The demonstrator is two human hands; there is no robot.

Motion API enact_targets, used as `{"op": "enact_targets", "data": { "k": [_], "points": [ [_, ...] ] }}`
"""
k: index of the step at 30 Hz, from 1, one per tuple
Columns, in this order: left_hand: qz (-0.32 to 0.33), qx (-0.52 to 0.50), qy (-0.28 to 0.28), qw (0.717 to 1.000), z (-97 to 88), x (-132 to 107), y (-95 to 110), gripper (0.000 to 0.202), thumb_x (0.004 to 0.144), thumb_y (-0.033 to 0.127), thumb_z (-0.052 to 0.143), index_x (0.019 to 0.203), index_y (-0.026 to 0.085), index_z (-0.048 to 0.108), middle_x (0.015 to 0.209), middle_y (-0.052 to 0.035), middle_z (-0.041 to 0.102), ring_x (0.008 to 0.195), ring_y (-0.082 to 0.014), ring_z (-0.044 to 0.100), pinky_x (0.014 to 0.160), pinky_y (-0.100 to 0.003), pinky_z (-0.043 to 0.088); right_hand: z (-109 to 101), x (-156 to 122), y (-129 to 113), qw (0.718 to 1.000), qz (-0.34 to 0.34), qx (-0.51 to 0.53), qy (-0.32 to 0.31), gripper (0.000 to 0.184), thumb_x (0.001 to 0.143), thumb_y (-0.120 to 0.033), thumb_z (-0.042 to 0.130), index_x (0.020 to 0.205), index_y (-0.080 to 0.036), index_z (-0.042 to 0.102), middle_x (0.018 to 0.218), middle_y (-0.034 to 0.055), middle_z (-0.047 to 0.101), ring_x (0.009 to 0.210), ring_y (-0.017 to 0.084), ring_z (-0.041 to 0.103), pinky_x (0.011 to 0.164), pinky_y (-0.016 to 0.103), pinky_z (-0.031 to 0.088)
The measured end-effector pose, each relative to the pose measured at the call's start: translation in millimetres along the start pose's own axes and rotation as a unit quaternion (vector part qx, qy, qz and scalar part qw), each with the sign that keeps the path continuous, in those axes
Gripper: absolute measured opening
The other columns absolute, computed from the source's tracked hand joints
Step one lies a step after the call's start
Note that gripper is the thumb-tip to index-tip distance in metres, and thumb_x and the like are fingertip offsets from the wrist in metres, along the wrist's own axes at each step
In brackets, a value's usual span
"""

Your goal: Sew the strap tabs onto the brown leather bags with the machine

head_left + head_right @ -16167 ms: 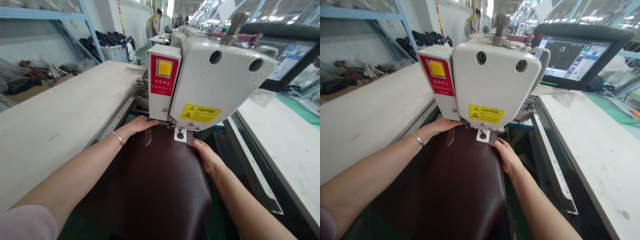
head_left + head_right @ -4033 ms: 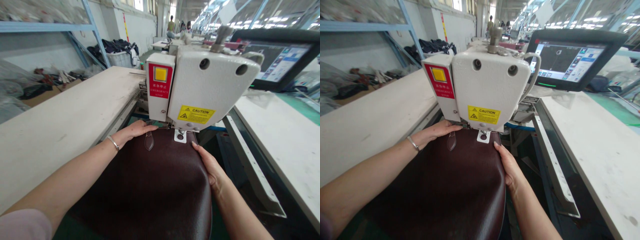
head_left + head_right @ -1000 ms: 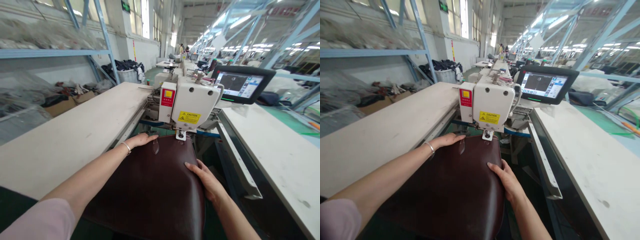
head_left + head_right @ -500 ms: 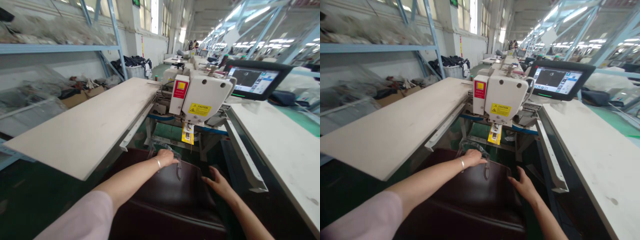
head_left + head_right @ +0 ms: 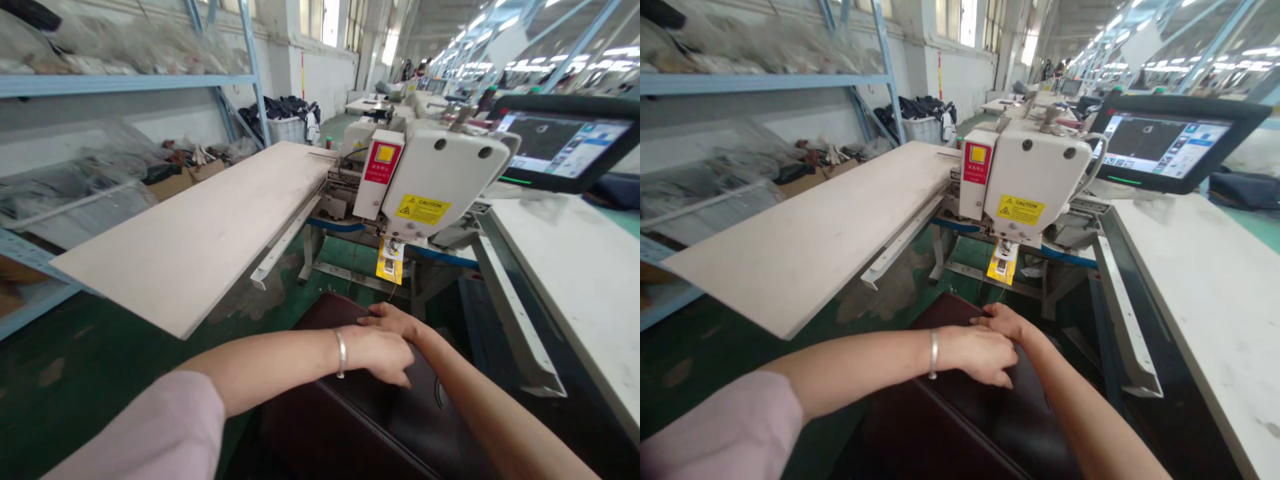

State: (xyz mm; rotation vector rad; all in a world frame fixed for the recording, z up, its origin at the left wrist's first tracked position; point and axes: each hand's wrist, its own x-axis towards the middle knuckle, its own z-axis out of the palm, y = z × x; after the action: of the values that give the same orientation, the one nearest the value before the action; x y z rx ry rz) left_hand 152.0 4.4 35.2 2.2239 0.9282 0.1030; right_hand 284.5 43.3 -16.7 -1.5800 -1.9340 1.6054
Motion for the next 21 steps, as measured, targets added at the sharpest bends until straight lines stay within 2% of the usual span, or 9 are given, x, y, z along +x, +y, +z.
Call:
{"op": "enact_targets", "data": {
  "k": [2, 4, 5, 8, 10, 11, 13, 17, 21],
  "points": [
    [0.026, 0.026, -0.011, 0.999, -29.6, -10, -12, 0.036, 0.086, 0.048, 0.057, 0.085, 0.019, 0.078, 0.09, -0.0144, 0.074, 0.094, -0.0317, 0.068, 0.084, -0.042, 0.046, -5, -20, 9, 0.999, -0.011, 0.032, 0.0, 0.036, 0.067, -0.05, 0.08, 0.069, -0.015, 0.07, 0.07, 0.0016, 0.066, 0.065, 0.017, 0.056, 0.062, 0.026, 0.046],
    [0.064, 0.068, 0.011, 0.996, -60.3, -8, -25, 0.038, 0.086, 0.049, 0.055, 0.094, 0.02, 0.077, 0.099, -0.0132, 0.074, 0.093, -0.0306, 0.068, 0.079, -0.04, 0.047, -9, -39, 9, 0.997, -0.024, 0.07, 0.003, 0.038, 0.069, -0.051, 0.079, 0.074, -0.015, 0.07, 0.072, 0.0012, 0.066, 0.067, 0.017, 0.057, 0.064, 0.026, 0.047],
    [0.072, 0.053, -0.003, 0.996, -73.1, -3, -31, 0.037, 0.083, 0.05, 0.057, 0.094, 0.02, 0.077, 0.1, -0.0119, 0.075, 0.09, -0.0287, 0.068, 0.076, -0.037, 0.048, -10, -46, 7, 0.996, -0.03, 0.085, 0.005, 0.039, 0.071, -0.053, 0.078, 0.076, -0.015, 0.07, 0.072, 0.0011, 0.065, 0.067, 0.017, 0.057, 0.063, 0.025, 0.047],
    [0.019, -0.032, -0.149, 0.988, -97.1, 18, -46, 0.036, 0.072, 0.055, 0.068, 0.07, 0.02, 0.076, 0.083, -0.0077, 0.075, 0.073, -0.0238, 0.065, 0.065, -0.032, 0.049, -16, -62, -5, 0.995, -0.039, 0.087, 0.001, 0.042, 0.077, -0.056, 0.073, 0.085, -0.015, 0.068, 0.075, 0.0016, 0.064, 0.066, 0.017, 0.056, 0.06, 0.024, 0.046],
    [-0.048, -0.076, -0.262, 0.961, -106.9, 29, -54, 0.04, 0.063, 0.061, 0.073, 0.061, 0.021, 0.074, 0.074, -0.007, 0.074, 0.066, -0.0235, 0.063, 0.06, -0.032, 0.048, -22, -68, -11, 0.996, -0.053, 0.07, 0.0, 0.042, 0.082, -0.057, 0.069, 0.088, -0.015, 0.067, 0.078, 0.0024, 0.064, 0.068, 0.016, 0.057, 0.059, 0.024, 0.046],
    [-0.068, -0.086, -0.289, 0.951, -112.2, 32, -57, 0.043, 0.06, 0.063, 0.074, 0.06, 0.021, 0.074, 0.071, -0.0068, 0.073, 0.064, -0.023, 0.062, 0.059, -0.032, 0.047, -24, -70, -13, 0.996, -0.06, 0.063, 0.003, 0.042, 0.083, -0.058, 0.068, 0.088, -0.016, 0.066, 0.079, 0.0028, 0.064, 0.069, 0.017, 0.057, 0.059, 0.024, 0.046],
    [-0.065, -0.079, -0.277, 0.955, -124.8, 34, -67, 0.043, 0.057, 0.064, 0.075, 0.059, 0.021, 0.074, 0.066, -0.0051, 0.07, 0.06, -0.0197, 0.057, 0.055, -0.029, 0.043, -30, -75, -12, 0.996, -0.065, 0.053, 0.023, 0.043, 0.082, -0.059, 0.069, 0.086, -0.016, 0.066, 0.078, 0.0032, 0.064, 0.069, 0.017, 0.058, 0.058, 0.023, 0.045],
    [-0.027, -0.068, -0.166, 0.983, -145.7, 27, -90, 0.034, 0.056, 0.054, 0.078, 0.062, 0.021, 0.072, 0.065, -0.0013, 0.066, 0.062, -0.0147, 0.052, 0.054, -0.024, 0.036, -38, -82, 0, 0.994, -0.019, 0.053, 0.089, 0.048, 0.076, -0.064, 0.072, 0.077, -0.016, 0.066, 0.067, 0.0024, 0.06, 0.06, 0.016, 0.053, 0.05, 0.022, 0.039],
    [-0.065, -0.282, -0.16, 0.944, -139.5, 19, -110, 0.032, 0.058, 0.044, 0.083, 0.075, 0.02, 0.07, 0.073, 0.0011, 0.065, 0.067, -0.0126, 0.055, 0.058, -0.022, 0.04, -49, -82, 6, 0.986, 0.006, 0.087, 0.144, 0.056, 0.07, -0.07, 0.072, 0.068, -0.015, 0.061, 0.06, 0.0012, 0.054, 0.052, 0.012, 0.045, 0.046, 0.022, 0.033]
  ]
}}
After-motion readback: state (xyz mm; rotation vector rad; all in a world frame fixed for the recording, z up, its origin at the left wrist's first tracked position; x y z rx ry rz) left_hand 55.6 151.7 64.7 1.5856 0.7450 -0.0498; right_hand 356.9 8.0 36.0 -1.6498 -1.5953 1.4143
